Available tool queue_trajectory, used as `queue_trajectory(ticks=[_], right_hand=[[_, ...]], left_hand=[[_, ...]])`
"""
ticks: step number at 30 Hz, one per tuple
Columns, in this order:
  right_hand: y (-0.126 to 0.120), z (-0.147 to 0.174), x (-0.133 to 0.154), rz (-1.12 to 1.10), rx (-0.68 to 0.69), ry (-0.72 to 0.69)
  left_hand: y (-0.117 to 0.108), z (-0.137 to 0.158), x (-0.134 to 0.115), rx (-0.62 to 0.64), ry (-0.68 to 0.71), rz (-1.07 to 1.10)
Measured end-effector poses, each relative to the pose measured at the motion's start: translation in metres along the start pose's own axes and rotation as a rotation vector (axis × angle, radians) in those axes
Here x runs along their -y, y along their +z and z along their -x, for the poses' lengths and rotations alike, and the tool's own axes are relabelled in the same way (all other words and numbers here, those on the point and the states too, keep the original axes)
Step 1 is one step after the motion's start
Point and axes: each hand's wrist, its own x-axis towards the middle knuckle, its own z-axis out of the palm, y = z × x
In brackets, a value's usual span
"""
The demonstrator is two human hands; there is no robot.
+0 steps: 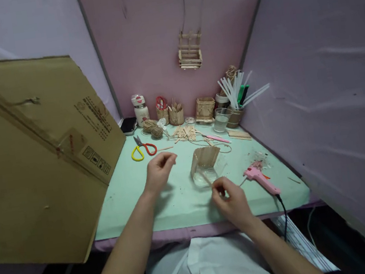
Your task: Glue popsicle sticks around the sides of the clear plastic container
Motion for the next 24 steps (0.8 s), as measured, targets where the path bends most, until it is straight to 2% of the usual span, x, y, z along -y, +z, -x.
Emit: queue_trajectory(ticks=[2, 4, 7, 10, 14, 19, 24], right_hand=[[0.021, 0.005, -0.003, -0.028, 0.063, 0.000], [0.032, 0.006, -0.009, -0.033, 0.056, 0.002], [0.037, 0.009, -0.016, -0.011, 0.025, -0.017], [0.038, 0.011, -0.019, 0.040, 0.010, -0.083], [0.040, 0.011, -0.018, 0.103, -0.004, -0.178], [0.040, 0.011, -0.018, 0.143, -0.030, -0.189], [0.040, 0.010, -0.018, 0.139, -0.031, -0.199]], left_hand=[[-0.002, 0.014, -0.005, 0.173, -0.082, 0.059], [-0.004, 0.022, -0.006, 0.313, -0.148, 0.097], [-0.004, 0.026, -0.007, 0.401, -0.215, 0.134], [0.001, 0.026, -0.008, 0.414, -0.253, 0.148], [0.012, 0.028, -0.012, 0.339, -0.327, 0.208], [0.018, 0.032, -0.013, 0.282, -0.395, 0.273], [0.022, 0.040, -0.011, 0.247, -0.358, 0.259]])
